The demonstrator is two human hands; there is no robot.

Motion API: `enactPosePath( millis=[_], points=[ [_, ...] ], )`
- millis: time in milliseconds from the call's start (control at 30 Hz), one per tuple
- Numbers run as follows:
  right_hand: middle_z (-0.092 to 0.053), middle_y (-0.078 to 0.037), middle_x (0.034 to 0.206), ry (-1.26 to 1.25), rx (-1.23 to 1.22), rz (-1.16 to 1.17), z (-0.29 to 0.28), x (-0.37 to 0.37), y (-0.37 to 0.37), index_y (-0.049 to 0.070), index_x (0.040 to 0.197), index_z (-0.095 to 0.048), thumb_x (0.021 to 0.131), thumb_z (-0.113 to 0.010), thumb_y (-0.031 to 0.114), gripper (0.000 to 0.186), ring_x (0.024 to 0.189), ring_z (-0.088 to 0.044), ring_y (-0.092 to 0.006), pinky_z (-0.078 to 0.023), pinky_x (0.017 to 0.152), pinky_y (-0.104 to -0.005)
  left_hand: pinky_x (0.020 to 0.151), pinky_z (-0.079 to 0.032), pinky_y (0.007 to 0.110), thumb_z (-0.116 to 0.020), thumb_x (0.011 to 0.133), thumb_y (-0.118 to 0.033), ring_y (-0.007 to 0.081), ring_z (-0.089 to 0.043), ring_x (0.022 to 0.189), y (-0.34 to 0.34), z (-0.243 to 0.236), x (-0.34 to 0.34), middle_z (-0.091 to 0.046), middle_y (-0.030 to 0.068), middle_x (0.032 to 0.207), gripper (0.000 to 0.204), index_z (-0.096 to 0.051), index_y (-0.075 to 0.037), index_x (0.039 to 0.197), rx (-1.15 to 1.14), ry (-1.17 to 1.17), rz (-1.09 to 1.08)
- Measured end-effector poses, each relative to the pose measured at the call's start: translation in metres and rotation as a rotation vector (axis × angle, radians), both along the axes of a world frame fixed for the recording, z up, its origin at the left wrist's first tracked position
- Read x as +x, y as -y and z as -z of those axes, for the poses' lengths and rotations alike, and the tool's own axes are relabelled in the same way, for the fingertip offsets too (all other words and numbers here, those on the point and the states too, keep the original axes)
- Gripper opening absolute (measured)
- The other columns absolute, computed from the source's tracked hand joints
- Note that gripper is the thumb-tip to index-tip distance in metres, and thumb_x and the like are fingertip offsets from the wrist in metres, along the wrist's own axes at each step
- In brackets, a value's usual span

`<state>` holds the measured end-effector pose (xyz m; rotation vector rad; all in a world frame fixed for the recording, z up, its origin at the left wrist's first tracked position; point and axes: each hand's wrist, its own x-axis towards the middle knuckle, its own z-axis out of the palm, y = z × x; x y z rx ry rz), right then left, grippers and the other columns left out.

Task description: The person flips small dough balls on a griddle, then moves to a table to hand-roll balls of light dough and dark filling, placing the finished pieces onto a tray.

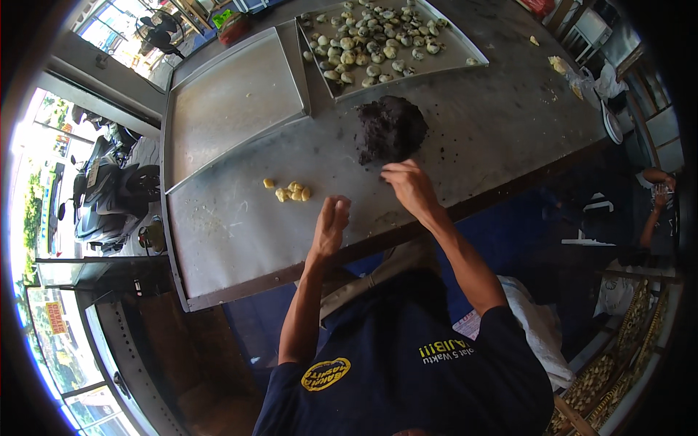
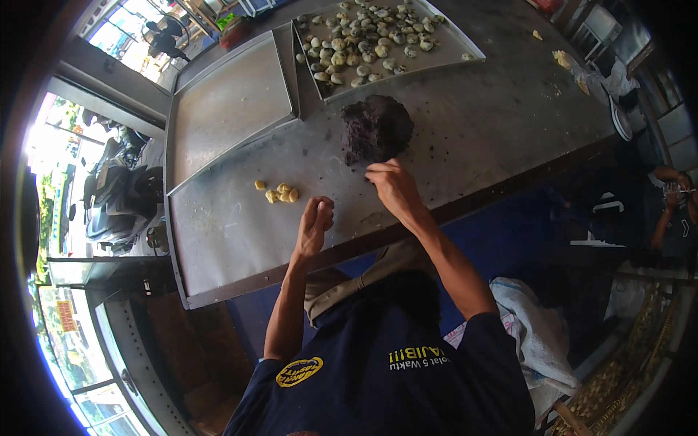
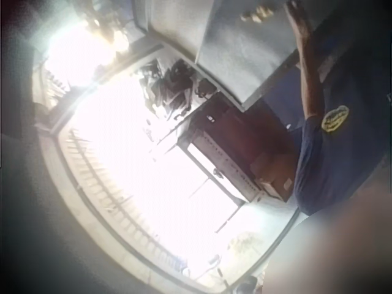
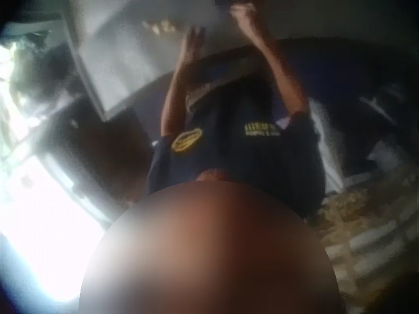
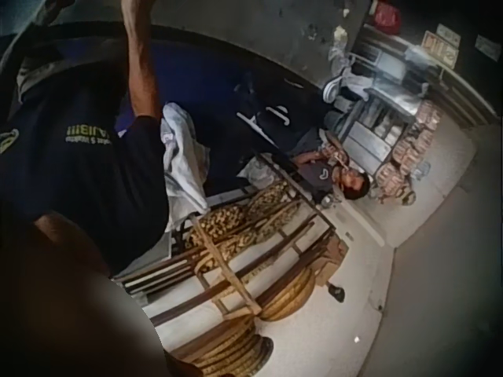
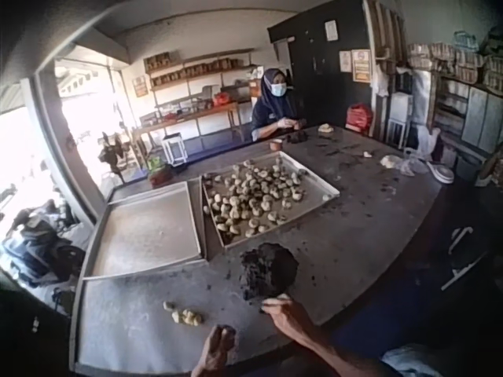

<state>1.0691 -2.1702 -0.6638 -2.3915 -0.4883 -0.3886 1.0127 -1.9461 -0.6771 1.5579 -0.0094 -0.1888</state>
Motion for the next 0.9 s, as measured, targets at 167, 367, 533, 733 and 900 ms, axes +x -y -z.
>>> enactPosePath(
  millis=[167,367,533,733,900],
  points=[
    [-0.068,-0.009,0.11,0.055,-0.185,-0.091,0.009,-0.015,-0.007,0.002,0.1,-0.072,0.079,-0.057,-0.004,0.026,0.102,-0.06,-0.0272,-0.052,0.085,-0.035,0.081,-0.045,0.036,-0.053,0.095,-0.015,0.0257,-0.055,0.082,0.006,-0.009,0.004,-0.056,0.0103,0.088,0.014,-0.056,-0.002,0.1,0.962,0.777,-0.009],
    [-0.066,-0.01,0.114,-0.066,0.091,0.052,0.008,-0.031,0.027,0.003,0.113,-0.067,0.084,-0.061,-0.001,0.029,0.105,-0.059,-0.0293,-0.05,0.087,-0.0374,0.082,-0.046,0.043,-0.059,0.089,-0.011,0.0352,-0.058,0.094,-0.014,0.0,0.007,-0.06,0.0163,0.102,0.021,-0.058,-0.004,0.109,0.68,0.474,-0.12],
    [-0.061,-0.014,0.117,-0.165,-0.029,0.069,-0.008,-0.014,0.024,0.003,0.121,-0.062,0.085,-0.061,-0.001,0.036,0.102,-0.058,-0.0307,-0.05,0.085,-0.0393,0.079,-0.047,0.043,-0.055,0.091,-0.011,0.0353,-0.059,0.093,-0.007,-0.019,0.018,-0.061,0.016,0.1,0.016,-0.058,-0.003,0.104,0.715,0.458,-0.15],
    [-0.053,-0.016,0.112,-0.068,-0.439,-0.073,-0.001,0.001,0.015,0.004,0.121,-0.062,0.085,-0.06,-0.001,0.036,0.099,-0.057,-0.0334,-0.049,0.087,-0.042,0.081,-0.041,0.046,-0.053,0.093,-0.021,0.0354,-0.053,0.089,0.003,-0.009,0.07,-0.057,0.014,0.094,0.019,-0.057,-0.004,0.099,1.121,0.512,-0.185],
    [-0.054,-0.018,0.117,-0.067,-0.104,0.02,-0.007,-0.014,0.023,0.0,0.114,-0.064,0.084,-0.061,0.0,0.029,0.102,-0.057,-0.0367,-0.048,0.089,-0.043,0.087,-0.036,0.049,-0.054,0.09,-0.025,0.0323,-0.047,0.103,-0.008,-0.016,0.06,-0.055,0.0116,0.105,0.021,-0.058,-0.007,0.101,1.098,0.52,-0.115]
  ],
)
